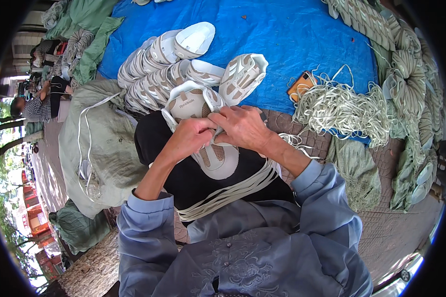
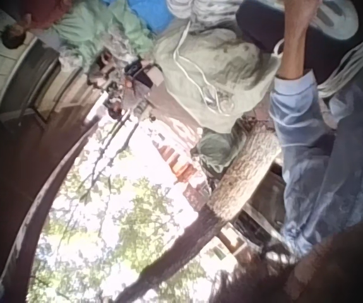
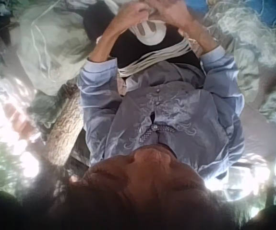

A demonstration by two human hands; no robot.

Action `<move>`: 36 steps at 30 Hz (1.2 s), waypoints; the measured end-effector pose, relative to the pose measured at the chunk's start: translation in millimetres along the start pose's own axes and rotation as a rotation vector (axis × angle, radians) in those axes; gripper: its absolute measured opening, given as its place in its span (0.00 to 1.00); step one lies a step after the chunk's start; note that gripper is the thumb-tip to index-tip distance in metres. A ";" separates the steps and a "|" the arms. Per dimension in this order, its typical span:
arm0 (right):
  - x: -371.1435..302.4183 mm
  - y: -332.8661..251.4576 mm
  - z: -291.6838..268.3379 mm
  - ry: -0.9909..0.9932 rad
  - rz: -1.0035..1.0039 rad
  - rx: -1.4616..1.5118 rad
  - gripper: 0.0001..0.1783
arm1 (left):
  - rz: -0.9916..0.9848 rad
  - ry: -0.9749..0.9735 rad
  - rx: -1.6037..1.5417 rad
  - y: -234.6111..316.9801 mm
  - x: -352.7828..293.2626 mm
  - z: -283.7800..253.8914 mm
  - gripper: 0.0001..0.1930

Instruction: The person sits on the ground and laces a white sneaker by hand, threading the laces through the eyelets and tying them. They then pick up a second shoe from a nearby pile and begin the same lacing process.

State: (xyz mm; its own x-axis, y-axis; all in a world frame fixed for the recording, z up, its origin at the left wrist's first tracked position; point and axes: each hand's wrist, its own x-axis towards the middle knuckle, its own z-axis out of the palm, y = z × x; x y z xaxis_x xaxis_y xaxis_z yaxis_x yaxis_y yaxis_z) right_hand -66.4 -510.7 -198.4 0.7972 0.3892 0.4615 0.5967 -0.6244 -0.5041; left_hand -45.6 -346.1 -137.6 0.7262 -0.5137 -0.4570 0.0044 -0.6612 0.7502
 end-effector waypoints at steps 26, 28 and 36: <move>2.9 -7.8 1.8 -0.271 -0.134 0.005 0.04 | 0.012 0.219 0.591 -11.4 10.8 11.5 0.05; -3.0 -11.3 2.9 -0.204 -0.151 -0.020 0.05 | 0.027 0.217 0.604 -13.2 12.6 10.1 0.06; -7.5 -10.9 14.6 0.016 -0.178 -0.125 0.09 | 0.067 0.175 0.451 -15.0 8.2 3.2 0.06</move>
State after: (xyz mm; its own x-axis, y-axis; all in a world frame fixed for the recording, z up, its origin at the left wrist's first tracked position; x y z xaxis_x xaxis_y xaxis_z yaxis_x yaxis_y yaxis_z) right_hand -77.5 -497.0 -206.9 0.6784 0.4907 0.5468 0.7109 -0.6263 -0.3200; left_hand -41.9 -342.1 -154.2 0.8196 -0.4889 -0.2986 -0.3164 -0.8208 0.4756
